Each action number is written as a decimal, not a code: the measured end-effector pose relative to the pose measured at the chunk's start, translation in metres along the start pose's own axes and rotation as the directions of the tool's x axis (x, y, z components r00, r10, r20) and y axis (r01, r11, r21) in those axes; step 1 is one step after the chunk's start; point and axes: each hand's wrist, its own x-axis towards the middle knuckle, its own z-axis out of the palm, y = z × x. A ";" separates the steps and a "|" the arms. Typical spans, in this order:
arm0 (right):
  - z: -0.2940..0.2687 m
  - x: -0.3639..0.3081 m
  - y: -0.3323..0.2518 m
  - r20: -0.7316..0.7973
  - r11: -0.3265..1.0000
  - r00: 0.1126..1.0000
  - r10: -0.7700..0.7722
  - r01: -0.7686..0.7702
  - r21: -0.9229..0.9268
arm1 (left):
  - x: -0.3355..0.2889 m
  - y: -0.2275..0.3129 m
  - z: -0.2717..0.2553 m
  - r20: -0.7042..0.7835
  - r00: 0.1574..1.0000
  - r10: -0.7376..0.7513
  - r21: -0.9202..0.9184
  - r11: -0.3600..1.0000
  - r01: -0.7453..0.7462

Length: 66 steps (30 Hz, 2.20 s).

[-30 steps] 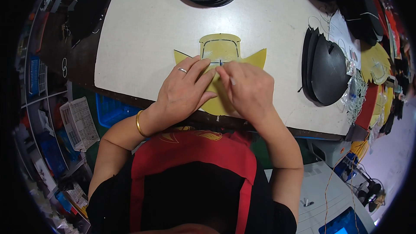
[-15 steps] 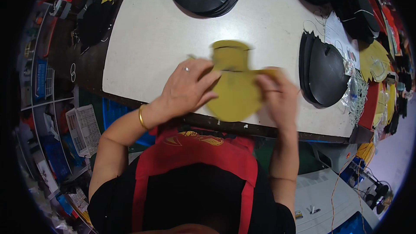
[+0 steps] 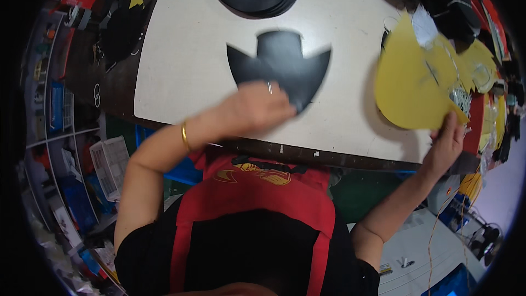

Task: Organizing and aligning pre-cut shoe components using a template.

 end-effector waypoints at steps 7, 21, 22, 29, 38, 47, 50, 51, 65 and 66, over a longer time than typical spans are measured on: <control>0.159 -0.103 -0.024 0.607 0.847 0.740 0.290 -0.494 0.197 | 0.007 0.052 -0.034 -0.086 0.902 -0.422 -0.537 0.783 0.315; 0.168 -0.072 -0.019 0.648 0.922 0.717 0.255 0.022 -0.387 | -0.012 0.046 -0.044 0.220 0.946 -0.239 -0.219 0.933 0.287; 0.171 -0.073 -0.026 0.608 0.927 0.768 0.203 0.049 -0.371 | -0.011 0.041 -0.042 0.179 0.935 -0.307 -0.077 0.943 0.324; 0.169 -0.081 -0.025 0.559 0.880 0.796 0.235 0.070 -0.469 | -0.009 0.026 -0.028 0.071 0.917 -0.393 0.011 0.919 0.393; 0.167 -0.089 -0.027 0.572 0.789 0.800 0.178 0.231 -0.569 | -0.006 0.026 -0.026 0.058 0.915 -0.399 -0.070 0.913 0.402; 0.171 -0.093 -0.028 0.574 0.732 0.816 0.066 0.351 -0.583 | -0.004 0.031 -0.021 0.045 0.910 -0.412 -0.034 0.910 0.413; 0.171 -0.092 -0.033 0.590 0.697 0.804 0.076 0.380 -0.608 | -0.006 0.034 -0.022 0.062 0.895 -0.441 -0.024 0.896 0.443; 0.170 -0.088 -0.039 0.600 0.647 0.793 0.103 0.405 -0.646 | -0.006 0.035 -0.023 0.056 0.893 -0.447 -0.025 0.893 0.449; 0.220 -0.075 -0.045 0.811 0.898 0.573 -0.118 0.409 -0.159 | -0.009 0.044 -0.021 0.087 0.887 -0.453 0.000 0.891 0.455; 0.222 -0.075 -0.044 0.832 0.894 0.543 -0.116 0.421 -0.150 | -0.009 0.044 -0.021 0.079 0.886 -0.457 0.001 0.889 0.459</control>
